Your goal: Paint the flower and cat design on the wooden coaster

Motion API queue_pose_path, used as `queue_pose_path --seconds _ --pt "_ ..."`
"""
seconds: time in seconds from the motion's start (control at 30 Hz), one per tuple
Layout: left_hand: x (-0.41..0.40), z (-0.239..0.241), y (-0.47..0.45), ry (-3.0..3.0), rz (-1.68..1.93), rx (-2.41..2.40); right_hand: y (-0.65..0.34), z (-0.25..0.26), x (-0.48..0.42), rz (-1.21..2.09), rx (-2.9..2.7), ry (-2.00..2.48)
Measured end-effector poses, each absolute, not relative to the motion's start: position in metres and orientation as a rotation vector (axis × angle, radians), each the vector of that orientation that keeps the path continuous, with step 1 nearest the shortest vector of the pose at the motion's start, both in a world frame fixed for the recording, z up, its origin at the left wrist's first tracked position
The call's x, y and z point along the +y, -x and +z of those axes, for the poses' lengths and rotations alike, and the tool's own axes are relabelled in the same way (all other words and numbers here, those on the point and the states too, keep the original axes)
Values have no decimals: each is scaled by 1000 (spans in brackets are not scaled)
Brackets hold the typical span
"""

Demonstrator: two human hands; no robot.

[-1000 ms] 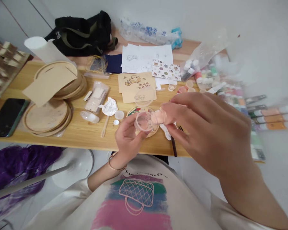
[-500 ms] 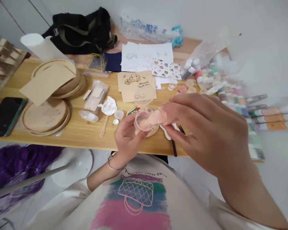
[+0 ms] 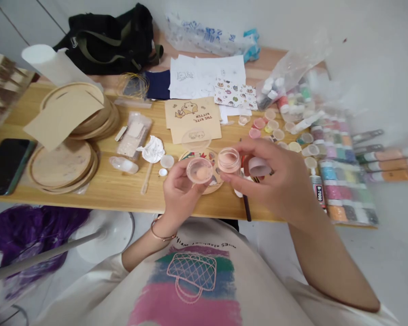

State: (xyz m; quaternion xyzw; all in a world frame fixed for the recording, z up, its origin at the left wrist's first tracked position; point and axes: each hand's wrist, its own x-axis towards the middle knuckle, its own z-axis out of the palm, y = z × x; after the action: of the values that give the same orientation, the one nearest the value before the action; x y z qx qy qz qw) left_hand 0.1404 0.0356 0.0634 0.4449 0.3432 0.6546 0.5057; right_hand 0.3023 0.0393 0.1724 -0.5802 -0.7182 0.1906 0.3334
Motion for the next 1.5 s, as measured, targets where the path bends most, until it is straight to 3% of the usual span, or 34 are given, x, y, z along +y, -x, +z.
queue_pose_path --seconds 0.13,0.37,0.57,1.03,1.5 --pt "40 62 -126 -1012 1502 895 -308 142 68 698 -1694 1596" --pt "44 61 -93 -935 1497 1026 -324 69 130 657 -1545 1848" --pt "42 62 -87 -899 1476 982 -334 41 151 701 -1604 1948" --pt "45 69 -103 -611 1326 892 -376 47 140 584 -1796 1843" --pt "43 70 -100 -539 1304 907 -351 74 161 390 -2242 1718"
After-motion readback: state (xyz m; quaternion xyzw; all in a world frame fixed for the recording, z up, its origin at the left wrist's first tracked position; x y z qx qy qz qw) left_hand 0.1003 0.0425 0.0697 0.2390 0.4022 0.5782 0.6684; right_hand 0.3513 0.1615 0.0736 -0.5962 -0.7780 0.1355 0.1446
